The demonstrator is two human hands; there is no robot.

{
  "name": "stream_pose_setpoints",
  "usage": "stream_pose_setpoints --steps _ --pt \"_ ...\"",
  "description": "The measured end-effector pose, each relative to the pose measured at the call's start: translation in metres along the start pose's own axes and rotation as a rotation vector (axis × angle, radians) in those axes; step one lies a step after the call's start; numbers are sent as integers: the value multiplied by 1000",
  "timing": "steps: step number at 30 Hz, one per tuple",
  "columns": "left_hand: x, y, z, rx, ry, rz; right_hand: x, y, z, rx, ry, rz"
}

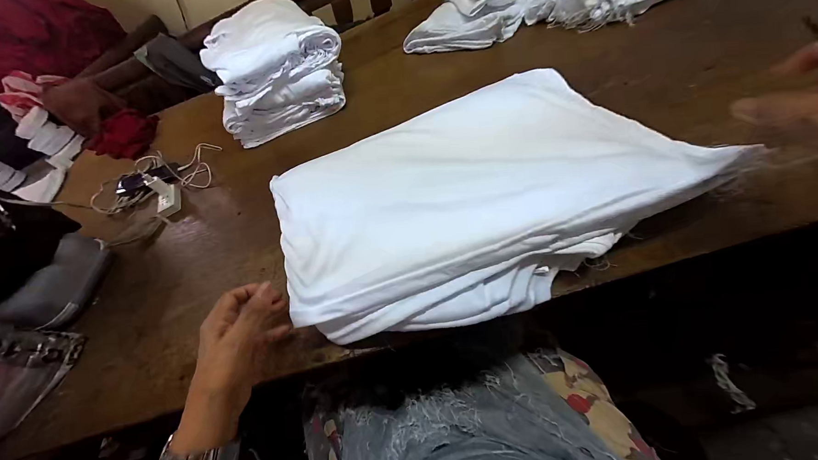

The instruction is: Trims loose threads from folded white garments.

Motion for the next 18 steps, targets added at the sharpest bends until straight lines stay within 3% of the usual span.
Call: stream_pose_setpoints --steps 2,4,6,8,11,13,16,18 --pt "2 -24 3 -7 -45 32 72 -10 -7 -15 108 4" --pt "5 -53 -3 37 -195 134 115 -37 -26 91 189 5" --pt "11 -65 -13 60 -328 254 109 -75 -46 192 193 -109" --pt "12 -51 -20 71 -373 324 92 -84 -50 211 197 -189" --pt "24 -19 -34 131 -227 162 76 -73 -53 230 186 -175" --pt "46 -1 -42 93 -192 214 75 -64 -54 240 200 -202" --pt "54 13 -59 -50 -317 171 88 -47 -57 215 255 -203" --pt "43 8 -65 -77 -443 97 115 -34 -68 125 414 -54"
Point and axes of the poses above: each hand's wrist, its own z-axis towards the middle knuckle, its own y-axis out of the back of the hand, x = y × z, the point moved 1 cm from there along z, towards the middle knuckle, and after that the axes turned 9 degrees about -x, right-handed, at the moved point
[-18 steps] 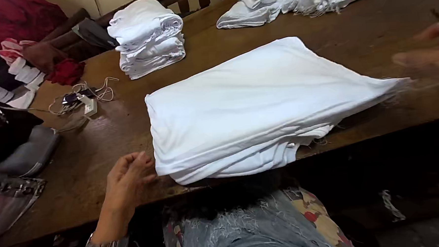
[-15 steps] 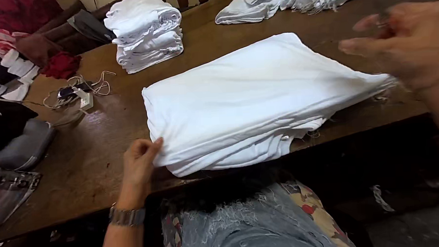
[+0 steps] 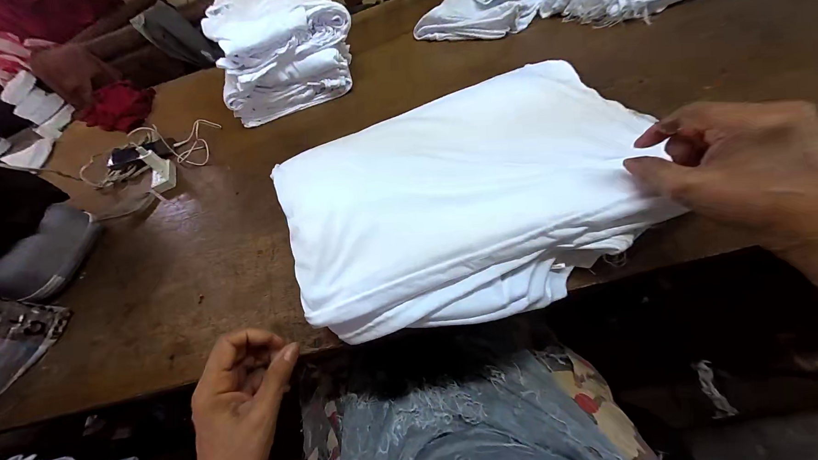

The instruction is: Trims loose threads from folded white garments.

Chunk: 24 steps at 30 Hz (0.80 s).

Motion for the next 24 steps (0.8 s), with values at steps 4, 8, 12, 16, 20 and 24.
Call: stream_pose_setpoints --steps 4,8,12,16,20,24 --pt "-7 -33 12 120 -282 232 100 -20 -12 72 405 404" --pt "-6 -51 29 85 -460 305 153 -66 -29 147 698 259" --pt "-14 -36 37 135 -420 223 151 -76 -17 219 717 334" --pt "-11 -31 37 188 -387 254 152 -60 7 338 593 502" --pt "-23 -25 42 146 -306 120 161 -64 1 316 679 350" --pt "-26 -30 43 0 -300 185 159 -77 2 316 679 385"
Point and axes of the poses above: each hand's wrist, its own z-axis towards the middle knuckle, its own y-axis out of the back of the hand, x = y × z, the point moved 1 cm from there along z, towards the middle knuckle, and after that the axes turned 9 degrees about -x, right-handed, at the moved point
